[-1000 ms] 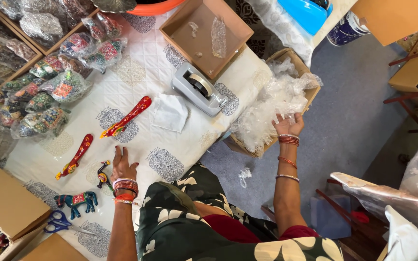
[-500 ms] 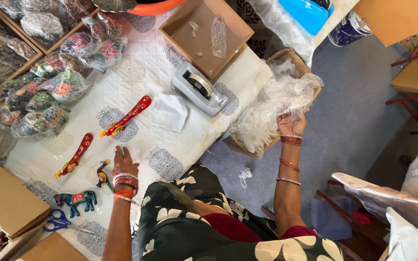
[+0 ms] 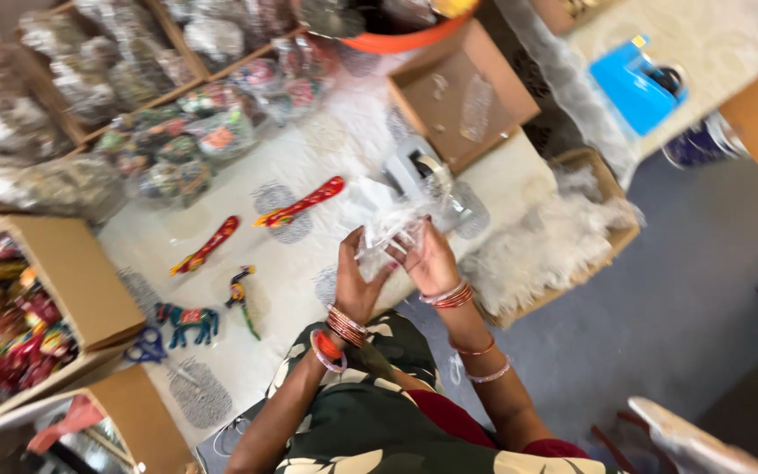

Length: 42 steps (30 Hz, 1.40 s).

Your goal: The person wipes a small red decorative figurine with a white cloth, then wraps it in bubble wrap. The person handles the figurine and bubble wrap by hand, placing the wrapped item on the table among other packaged items.

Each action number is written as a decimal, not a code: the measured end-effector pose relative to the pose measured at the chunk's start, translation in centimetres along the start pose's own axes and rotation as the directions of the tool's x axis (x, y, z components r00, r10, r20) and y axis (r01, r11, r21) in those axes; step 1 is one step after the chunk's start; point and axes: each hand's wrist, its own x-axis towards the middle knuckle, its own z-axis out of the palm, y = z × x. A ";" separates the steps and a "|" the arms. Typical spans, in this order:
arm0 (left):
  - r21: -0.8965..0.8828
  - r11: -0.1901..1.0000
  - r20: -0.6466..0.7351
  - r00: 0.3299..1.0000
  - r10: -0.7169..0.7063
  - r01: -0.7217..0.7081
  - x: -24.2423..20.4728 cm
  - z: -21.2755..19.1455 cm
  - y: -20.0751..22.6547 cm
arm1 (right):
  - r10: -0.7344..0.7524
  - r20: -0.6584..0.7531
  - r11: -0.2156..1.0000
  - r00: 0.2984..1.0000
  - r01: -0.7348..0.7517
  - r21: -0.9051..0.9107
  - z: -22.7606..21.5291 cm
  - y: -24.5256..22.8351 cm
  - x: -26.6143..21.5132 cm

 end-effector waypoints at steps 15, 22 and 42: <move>-0.753 0.615 0.034 0.948 -0.318 0.233 0.1 -15.8 -5.8 | -0.247 0.171 0.749 0.954 0.300 -0.591 3.6 1.1 5.1; -0.830 0.437 0.168 0.903 -0.395 0.346 0.1 -18.1 -3.8 | -0.083 0.207 0.876 0.975 0.171 -0.452 3.9 1.6 5.6; -0.210 0.900 0.174 0.920 -0.351 0.383 0.3 -19.9 -13.4 | -0.072 0.172 0.897 0.983 0.139 -0.419 -5.3 1.4 8.3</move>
